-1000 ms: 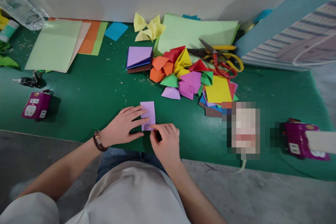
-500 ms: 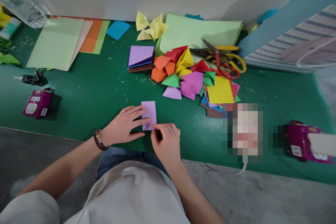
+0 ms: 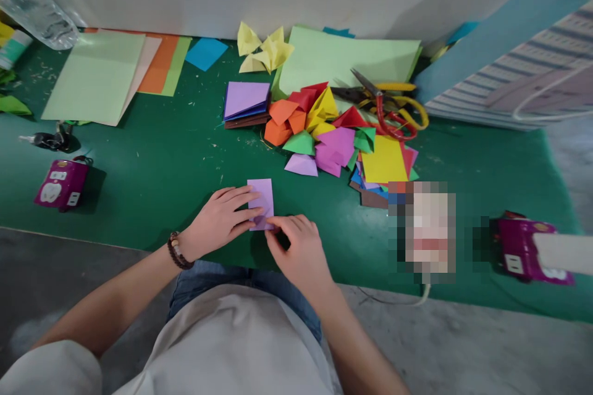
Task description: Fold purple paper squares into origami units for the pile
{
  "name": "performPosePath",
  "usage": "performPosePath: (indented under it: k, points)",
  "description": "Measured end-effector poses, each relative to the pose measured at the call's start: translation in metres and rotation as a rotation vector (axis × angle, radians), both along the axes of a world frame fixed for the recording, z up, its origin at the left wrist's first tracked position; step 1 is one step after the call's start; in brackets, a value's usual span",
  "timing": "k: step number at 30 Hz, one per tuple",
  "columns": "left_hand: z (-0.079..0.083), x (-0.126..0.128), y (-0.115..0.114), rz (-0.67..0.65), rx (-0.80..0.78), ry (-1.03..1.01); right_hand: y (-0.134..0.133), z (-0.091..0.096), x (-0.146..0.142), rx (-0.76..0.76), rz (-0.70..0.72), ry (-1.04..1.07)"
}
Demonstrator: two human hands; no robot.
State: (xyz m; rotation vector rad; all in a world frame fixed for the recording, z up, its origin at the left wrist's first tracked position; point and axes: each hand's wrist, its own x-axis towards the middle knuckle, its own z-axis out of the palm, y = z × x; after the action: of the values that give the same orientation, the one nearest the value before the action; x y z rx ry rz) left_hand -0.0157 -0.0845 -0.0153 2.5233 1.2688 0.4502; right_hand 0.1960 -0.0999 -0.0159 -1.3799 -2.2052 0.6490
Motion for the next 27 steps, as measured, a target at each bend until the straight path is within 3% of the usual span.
performPosePath:
  k: [1, 4, 7, 10, 17, 27]
  points:
    - [0.0, 0.0, 0.0, 0.0, 0.0, 0.003, 0.009, 0.003, 0.005, -0.018, 0.057, -0.004]
    - [-0.002, -0.001, -0.001, -0.001, 0.009, 0.001, 0.043, 0.008, 0.015, 0.126, 0.13, -0.092]
    - [-0.003, -0.001, -0.001, 0.012, 0.013, -0.008, 0.075, 0.004, 0.012, 0.213, 0.233, -0.102]
    - [-0.004, -0.001, -0.001, 0.025, 0.004, -0.011, 0.091, -0.004, 0.006, 0.267, 0.344, -0.145]
    - [-0.004, -0.001, -0.002, 0.029, 0.0, -0.025, 0.083, -0.013, 0.015, 0.258, 0.489, -0.057]
    - [-0.004, -0.001, -0.002, 0.018, -0.021, -0.022, 0.069, -0.013, 0.023, 0.245, 0.582, -0.014]
